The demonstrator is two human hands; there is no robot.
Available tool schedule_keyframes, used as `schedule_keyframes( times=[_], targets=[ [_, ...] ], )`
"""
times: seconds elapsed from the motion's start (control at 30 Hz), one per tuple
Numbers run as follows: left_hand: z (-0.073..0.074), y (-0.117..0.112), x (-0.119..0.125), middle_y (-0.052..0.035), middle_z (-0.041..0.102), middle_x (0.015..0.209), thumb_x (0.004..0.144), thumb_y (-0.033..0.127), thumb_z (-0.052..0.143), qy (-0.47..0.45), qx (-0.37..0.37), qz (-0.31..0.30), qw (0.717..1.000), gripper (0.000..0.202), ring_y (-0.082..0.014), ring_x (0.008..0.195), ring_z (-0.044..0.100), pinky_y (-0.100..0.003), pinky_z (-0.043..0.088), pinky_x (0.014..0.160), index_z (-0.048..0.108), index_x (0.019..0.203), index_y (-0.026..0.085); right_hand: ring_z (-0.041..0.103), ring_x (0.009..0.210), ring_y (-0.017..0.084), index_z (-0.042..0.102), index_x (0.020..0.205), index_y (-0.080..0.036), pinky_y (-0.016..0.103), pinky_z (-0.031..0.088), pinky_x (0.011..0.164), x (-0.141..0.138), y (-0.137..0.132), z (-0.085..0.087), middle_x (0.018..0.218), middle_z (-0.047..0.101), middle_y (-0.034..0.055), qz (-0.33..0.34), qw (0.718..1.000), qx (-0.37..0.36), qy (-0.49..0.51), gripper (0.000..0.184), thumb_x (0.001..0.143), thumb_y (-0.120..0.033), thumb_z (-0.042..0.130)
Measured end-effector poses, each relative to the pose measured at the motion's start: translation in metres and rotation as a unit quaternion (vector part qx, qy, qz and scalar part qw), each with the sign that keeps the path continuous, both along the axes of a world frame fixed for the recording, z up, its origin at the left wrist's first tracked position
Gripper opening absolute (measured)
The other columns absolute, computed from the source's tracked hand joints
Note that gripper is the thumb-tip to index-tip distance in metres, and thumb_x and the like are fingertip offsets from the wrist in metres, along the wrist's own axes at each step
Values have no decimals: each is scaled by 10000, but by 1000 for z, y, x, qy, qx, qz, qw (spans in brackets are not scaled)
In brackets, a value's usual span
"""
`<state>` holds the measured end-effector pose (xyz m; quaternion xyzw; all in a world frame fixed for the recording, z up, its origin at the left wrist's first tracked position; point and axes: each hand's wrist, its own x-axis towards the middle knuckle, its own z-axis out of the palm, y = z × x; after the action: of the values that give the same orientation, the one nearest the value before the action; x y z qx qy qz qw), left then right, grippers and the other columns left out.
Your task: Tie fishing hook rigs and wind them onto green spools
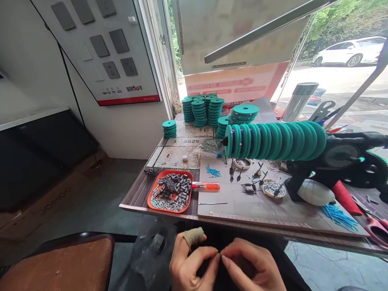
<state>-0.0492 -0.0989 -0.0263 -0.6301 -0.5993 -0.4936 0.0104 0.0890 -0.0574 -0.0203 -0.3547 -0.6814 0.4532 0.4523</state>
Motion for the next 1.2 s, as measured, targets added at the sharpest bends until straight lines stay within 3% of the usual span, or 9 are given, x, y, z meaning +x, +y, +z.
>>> schedule_keyframes(
  times=[0.43, 0.83, 1.03, 1.2],
  targets=[
    [-1, -1, 2, -41, 559, 918, 778, 127, 606, 60, 16, 9, 998, 109, -174, 872, 499, -271, 446, 719, 652, 793, 225, 433, 466, 81, 619, 663, -162, 178, 318, 456, 2, 3, 3, 538, 491, -20, 24, 998, 21, -53, 187, 803, -222, 511],
    [-5, 0, 4, -52, 607, 905, 825, 186, 568, 81, 43, 51, 995, 127, -196, 862, 522, -311, 440, 720, 673, 770, 234, 445, 459, 82, 602, 672, -154, 175, 329, 445, 5, 6, 3, 543, 497, -17, 45, 995, 45, -75, 181, 814, -210, 504],
    [2, 4, 8, -61, 651, 894, 836, 146, 523, 159, 93, 80, 980, 196, -229, 869, 518, -369, 410, 772, 663, 713, 207, 474, 467, 81, 601, 679, -144, 158, 349, 445, 8, 11, 4, 555, 525, -9, 83, 988, 62, -116, 172, 811, -176, 495],
    [5, 4, 9, -55, 654, 856, 840, 115, 486, 185, 93, 76, 975, 242, -223, 856, 515, -351, 404, 755, 633, 669, 203, 480, 475, 82, 592, 653, -141, 154, 350, 451, 7, 11, 6, 547, 533, -9, 85, 985, 41, -142, 181, 796, -168, 485]
  ],
)
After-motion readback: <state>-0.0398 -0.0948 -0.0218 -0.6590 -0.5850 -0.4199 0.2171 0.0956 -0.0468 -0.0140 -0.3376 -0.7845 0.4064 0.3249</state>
